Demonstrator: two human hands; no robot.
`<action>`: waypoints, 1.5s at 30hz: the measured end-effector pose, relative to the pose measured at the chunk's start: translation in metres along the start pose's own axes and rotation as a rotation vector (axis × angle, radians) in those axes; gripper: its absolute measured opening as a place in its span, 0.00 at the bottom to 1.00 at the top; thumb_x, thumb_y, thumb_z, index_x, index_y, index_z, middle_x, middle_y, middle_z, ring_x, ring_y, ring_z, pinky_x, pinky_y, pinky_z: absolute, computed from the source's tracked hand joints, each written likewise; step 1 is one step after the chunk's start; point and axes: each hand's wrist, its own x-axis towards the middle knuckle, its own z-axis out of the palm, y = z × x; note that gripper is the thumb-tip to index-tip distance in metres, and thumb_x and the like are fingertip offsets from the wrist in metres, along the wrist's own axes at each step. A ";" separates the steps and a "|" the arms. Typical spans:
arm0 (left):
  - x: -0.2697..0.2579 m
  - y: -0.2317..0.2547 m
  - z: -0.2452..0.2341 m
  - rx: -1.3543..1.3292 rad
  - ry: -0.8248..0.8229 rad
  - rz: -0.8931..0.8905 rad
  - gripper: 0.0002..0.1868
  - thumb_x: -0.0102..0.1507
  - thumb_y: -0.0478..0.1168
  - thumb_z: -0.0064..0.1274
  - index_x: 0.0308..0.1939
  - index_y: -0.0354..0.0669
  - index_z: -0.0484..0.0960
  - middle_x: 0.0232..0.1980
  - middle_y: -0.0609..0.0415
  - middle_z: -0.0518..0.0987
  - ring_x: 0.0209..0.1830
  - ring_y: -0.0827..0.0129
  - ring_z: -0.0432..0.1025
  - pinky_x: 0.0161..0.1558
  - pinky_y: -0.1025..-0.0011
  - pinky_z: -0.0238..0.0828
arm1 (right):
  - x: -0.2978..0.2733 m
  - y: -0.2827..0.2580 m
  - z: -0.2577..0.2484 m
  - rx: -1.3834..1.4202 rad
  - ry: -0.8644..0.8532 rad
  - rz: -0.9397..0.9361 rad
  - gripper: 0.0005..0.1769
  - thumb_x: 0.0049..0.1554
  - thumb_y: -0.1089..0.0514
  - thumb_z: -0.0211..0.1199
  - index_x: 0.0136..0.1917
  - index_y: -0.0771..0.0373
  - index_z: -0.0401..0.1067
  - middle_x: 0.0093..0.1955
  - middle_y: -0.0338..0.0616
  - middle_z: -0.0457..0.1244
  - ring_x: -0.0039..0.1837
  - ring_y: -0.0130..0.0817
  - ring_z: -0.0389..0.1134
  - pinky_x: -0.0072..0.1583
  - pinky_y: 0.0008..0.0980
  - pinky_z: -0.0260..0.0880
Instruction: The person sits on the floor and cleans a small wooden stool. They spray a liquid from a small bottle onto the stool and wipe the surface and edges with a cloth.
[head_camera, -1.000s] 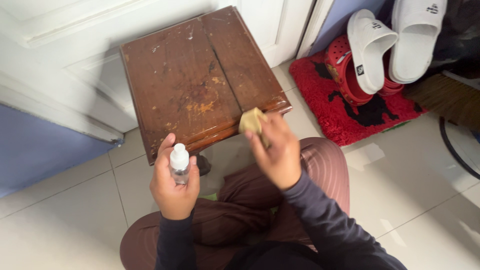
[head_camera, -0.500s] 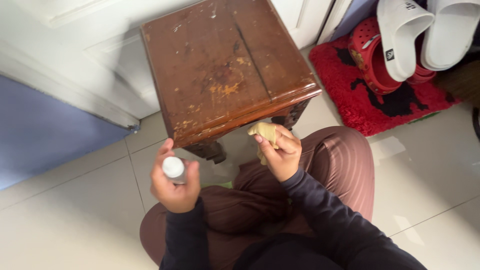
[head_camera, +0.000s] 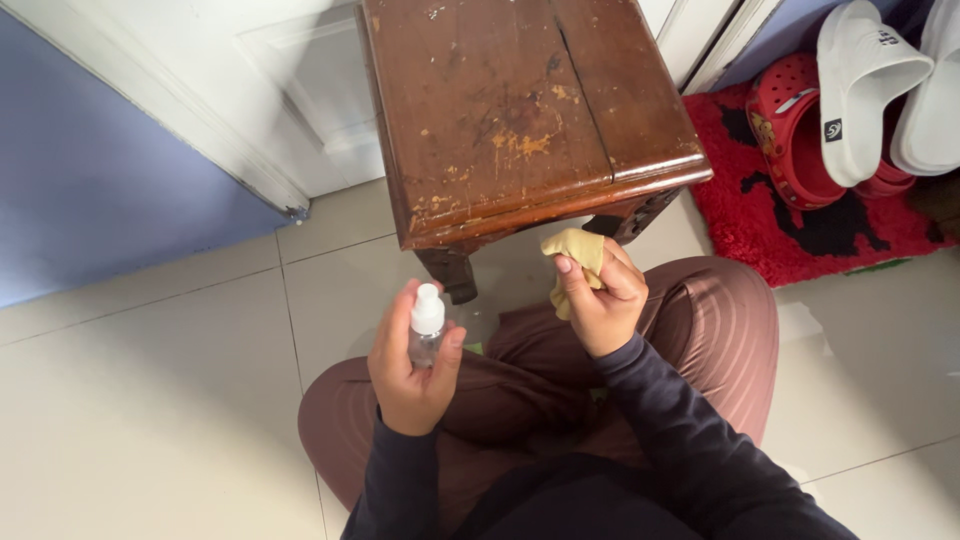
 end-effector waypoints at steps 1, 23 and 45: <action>-0.001 0.002 0.000 -0.002 0.002 0.012 0.29 0.65 0.36 0.60 0.68 0.30 0.68 0.57 0.43 0.80 0.44 0.68 0.80 0.51 0.70 0.78 | 0.000 0.000 -0.001 -0.004 -0.001 -0.029 0.07 0.62 0.68 0.66 0.55 0.68 0.77 0.49 0.39 0.66 0.42 0.20 0.66 0.43 0.21 0.65; -0.005 0.015 0.000 0.413 0.033 0.280 0.25 0.63 0.31 0.61 0.64 0.44 0.73 0.50 0.48 0.79 0.38 0.61 0.78 0.36 0.70 0.76 | -0.012 -0.002 -0.018 0.006 0.036 0.017 0.08 0.63 0.66 0.65 0.56 0.68 0.77 0.49 0.38 0.66 0.41 0.19 0.66 0.43 0.20 0.66; -0.013 -0.006 0.004 0.411 0.075 0.290 0.20 0.62 0.31 0.60 0.56 0.44 0.71 0.47 0.49 0.78 0.37 0.58 0.76 0.35 0.67 0.73 | -0.012 0.003 -0.018 -0.038 0.042 -0.049 0.08 0.63 0.67 0.67 0.56 0.69 0.77 0.50 0.40 0.66 0.48 0.23 0.66 0.50 0.22 0.66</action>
